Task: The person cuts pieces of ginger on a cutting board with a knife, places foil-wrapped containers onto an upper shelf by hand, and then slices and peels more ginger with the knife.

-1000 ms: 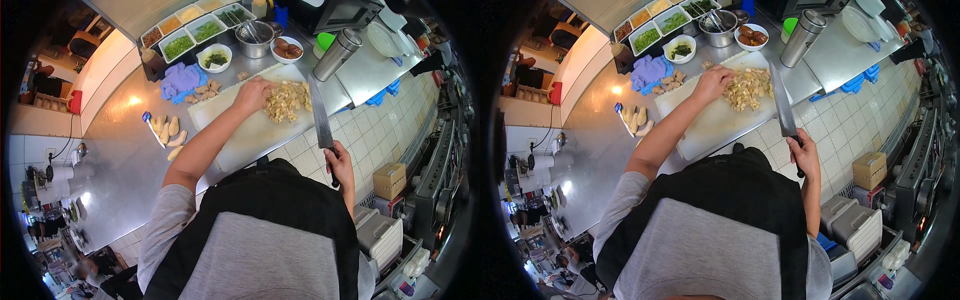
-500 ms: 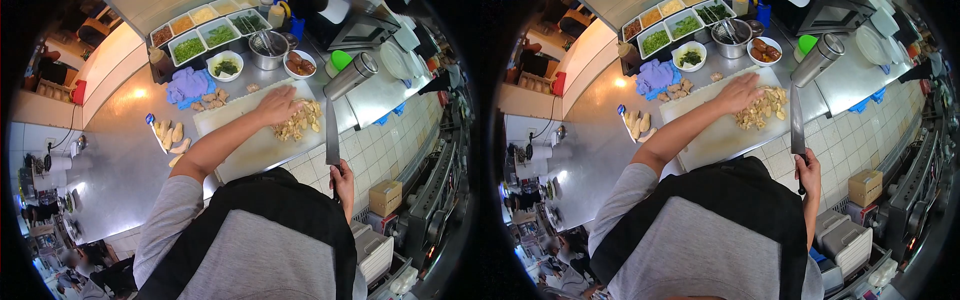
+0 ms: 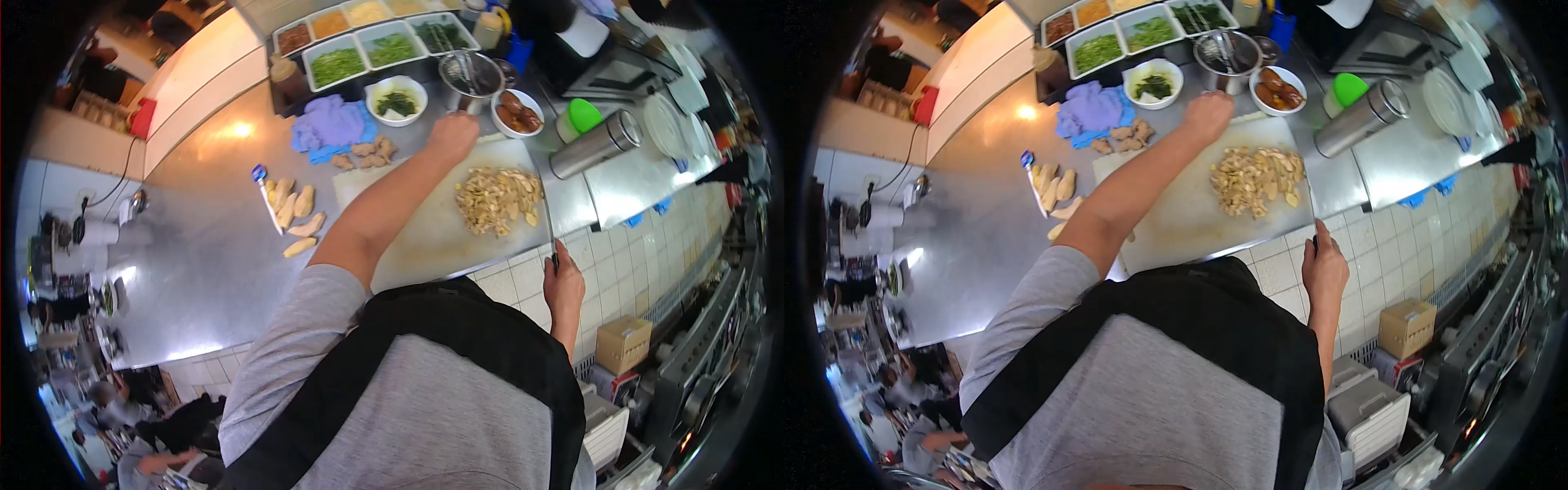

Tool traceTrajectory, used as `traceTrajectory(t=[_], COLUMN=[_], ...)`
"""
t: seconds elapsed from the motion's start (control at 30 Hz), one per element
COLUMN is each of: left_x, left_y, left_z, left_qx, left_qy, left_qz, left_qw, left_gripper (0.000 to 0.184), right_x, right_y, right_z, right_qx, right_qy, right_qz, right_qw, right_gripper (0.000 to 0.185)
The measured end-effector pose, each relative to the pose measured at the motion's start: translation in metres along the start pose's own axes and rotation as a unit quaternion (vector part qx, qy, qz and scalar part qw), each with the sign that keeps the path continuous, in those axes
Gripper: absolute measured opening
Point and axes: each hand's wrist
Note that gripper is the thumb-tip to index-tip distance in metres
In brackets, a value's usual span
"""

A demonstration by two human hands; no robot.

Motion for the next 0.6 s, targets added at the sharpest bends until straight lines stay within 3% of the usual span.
traceTrajectory(t=[0.27, 0.4, 0.47, 0.6], left_x=[-0.004, -0.014, -0.023, -0.014], left_y=[-0.013, -0.035, -0.062, -0.126], left_z=[0.015, -0.003, -0.01, -0.026], left_qx=[-0.069, -0.096, -0.107, -0.145], left_qy=[-0.031, -0.067, -0.145, -0.24], left_qz=[-0.011, 0.001, 0.038, 0.065], left_qw=[0.997, 0.993, 0.983, 0.958], left_gripper=[0.018, 0.018, 0.016, 0.013], right_x=[0.019, 0.008, 0.001, -0.007], right_y=[-0.01, -0.01, -0.011, -0.016], right_z=[-0.004, -0.006, -0.004, -0.003], right_qx=[0.031, 0.007, -0.014, 0.033], right_qy=[-0.012, 0.049, 0.078, 0.249], right_qz=[-0.014, -0.029, -0.02, 0.105], right_qw=[0.999, 0.998, 0.997, 0.962], right_gripper=[0.039, 0.036, 0.035, 0.034])
Point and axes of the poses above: each hand's wrist, its own y-axis towards the middle knuckle, its own z-axis out of the palm, x = y × z
